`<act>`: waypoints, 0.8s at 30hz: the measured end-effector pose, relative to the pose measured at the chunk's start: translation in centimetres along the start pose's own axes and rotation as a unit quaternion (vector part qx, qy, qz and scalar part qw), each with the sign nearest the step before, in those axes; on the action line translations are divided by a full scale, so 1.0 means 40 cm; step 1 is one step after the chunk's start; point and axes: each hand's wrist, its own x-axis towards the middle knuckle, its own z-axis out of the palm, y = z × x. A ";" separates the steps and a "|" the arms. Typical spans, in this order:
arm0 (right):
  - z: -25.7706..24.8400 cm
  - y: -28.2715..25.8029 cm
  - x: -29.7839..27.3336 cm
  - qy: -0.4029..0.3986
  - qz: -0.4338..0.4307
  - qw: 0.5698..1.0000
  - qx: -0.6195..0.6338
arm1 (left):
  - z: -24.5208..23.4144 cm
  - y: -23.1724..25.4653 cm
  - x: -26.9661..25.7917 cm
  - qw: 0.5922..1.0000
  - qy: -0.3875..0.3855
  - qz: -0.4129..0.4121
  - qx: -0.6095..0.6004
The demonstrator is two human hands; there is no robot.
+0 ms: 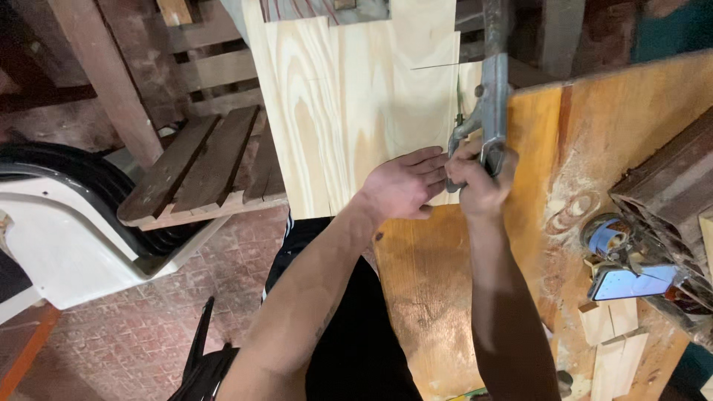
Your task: The person saws a piece of wood using a hand saw while holding the wood steady on a workbench.
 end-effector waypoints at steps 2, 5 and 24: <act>0.008 -0.019 -0.009 0.012 0.015 1.000 -0.002 | 0.007 0.011 -0.009 1.000 0.007 -0.001 -0.014; -0.012 -0.013 -0.020 0.038 0.028 0.999 0.014 | 0.032 0.013 -0.005 0.999 0.013 0.006 -0.046; -0.007 0.038 -0.035 0.054 -0.009 0.998 0.028 | -0.012 0.012 0.002 0.999 0.026 -0.013 -0.014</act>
